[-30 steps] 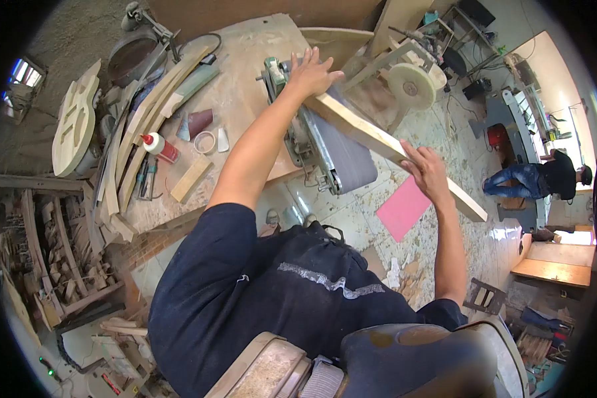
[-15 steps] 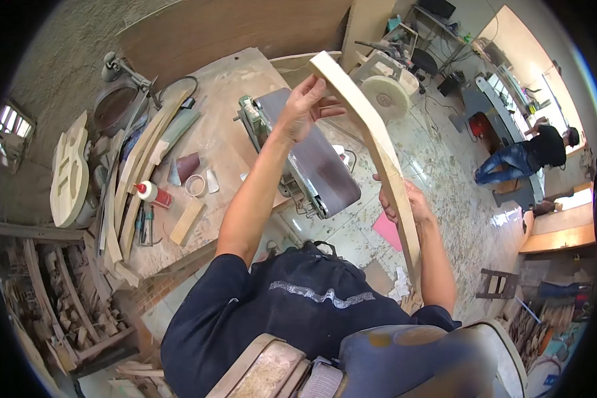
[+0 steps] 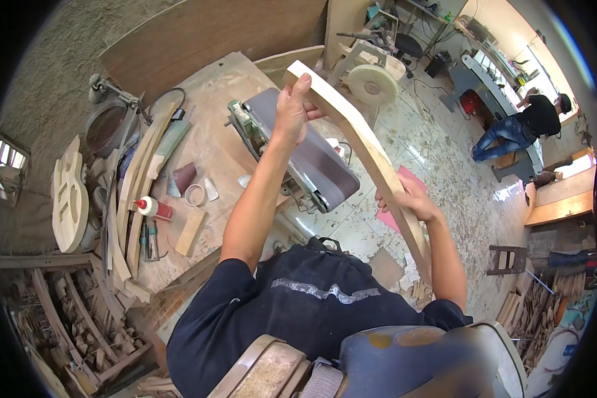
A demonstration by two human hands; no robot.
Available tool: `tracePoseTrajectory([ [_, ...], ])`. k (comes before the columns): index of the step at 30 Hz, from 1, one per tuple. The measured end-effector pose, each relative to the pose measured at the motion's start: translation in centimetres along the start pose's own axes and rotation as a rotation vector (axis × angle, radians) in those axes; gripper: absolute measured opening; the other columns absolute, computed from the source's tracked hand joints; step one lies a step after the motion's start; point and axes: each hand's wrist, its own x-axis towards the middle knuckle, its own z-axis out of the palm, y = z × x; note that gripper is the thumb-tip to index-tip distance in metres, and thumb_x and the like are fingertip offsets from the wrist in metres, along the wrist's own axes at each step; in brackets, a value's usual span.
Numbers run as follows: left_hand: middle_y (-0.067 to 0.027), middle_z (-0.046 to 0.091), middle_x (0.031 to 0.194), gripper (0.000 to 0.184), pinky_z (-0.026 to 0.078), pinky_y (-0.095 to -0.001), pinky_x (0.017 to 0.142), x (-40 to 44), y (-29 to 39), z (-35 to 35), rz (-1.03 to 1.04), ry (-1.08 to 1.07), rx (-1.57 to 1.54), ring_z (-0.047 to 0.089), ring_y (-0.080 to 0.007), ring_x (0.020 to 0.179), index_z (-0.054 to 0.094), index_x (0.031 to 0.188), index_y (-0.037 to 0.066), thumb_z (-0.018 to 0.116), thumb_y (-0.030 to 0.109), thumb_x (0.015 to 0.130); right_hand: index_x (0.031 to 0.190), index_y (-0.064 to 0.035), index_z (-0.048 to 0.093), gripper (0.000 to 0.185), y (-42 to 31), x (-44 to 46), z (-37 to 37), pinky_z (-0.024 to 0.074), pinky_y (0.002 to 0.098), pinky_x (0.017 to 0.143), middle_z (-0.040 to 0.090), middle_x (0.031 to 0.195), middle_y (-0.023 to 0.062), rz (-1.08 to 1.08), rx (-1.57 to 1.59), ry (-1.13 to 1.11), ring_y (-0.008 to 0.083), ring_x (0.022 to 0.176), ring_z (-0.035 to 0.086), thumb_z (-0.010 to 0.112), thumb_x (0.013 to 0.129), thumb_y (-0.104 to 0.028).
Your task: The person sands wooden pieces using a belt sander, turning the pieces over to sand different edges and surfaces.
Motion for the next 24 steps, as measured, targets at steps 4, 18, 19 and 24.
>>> tracePoseTrajectory([
  [4,-0.0174,0.069,0.116,0.064,0.064,-0.0440,0.087,-0.3,-0.1,-1.0,-0.029,0.015,0.018,0.075,-0.0278,0.100,0.056,0.123,-0.003,0.061,0.056,0.099,0.147,-0.0037,0.047,0.066,-2.8,0.0,1.8,0.0547,0.0389,0.085,0.069,0.116,0.0164,0.024,-0.577,0.176,0.0256,0.103,0.068,0.073,0.093,-0.033],
  [18,-0.0106,0.073,0.120,0.033,0.051,-0.0320,0.097,0.6,-0.1,-11.5,0.114,-0.199,0.923,0.067,-0.0177,0.108,0.071,0.128,0.004,0.067,0.021,0.100,0.124,-0.0047,0.053,0.040,0.5,0.8,0.7,0.0507,0.0514,0.080,0.070,0.094,0.0279,0.068,-0.876,0.204,0.0453,0.092,0.069,0.063,0.100,-0.035],
  [19,-0.0106,0.074,0.120,0.033,0.052,-0.0324,0.097,0.5,0.1,-11.8,0.076,-0.228,1.031,0.068,-0.0178,0.107,0.071,0.127,0.003,0.068,0.020,0.099,0.123,-0.0045,0.053,0.039,0.5,0.8,0.7,0.0505,0.0519,0.079,0.069,0.093,0.0283,0.083,-0.893,0.200,0.0457,0.091,0.068,0.063,0.100,-0.035],
  [24,-0.0116,0.073,0.121,0.034,0.053,-0.0349,0.098,-0.3,-2.3,-12.6,0.071,-0.200,0.945,0.069,-0.0220,0.109,0.071,0.130,0.006,0.069,0.015,0.097,0.121,-0.0041,0.053,0.039,0.2,1.5,1.2,0.0493,0.0539,0.079,0.068,0.092,0.0305,0.118,-0.933,0.182,0.0475,0.092,0.067,0.063,0.100,-0.035],
])
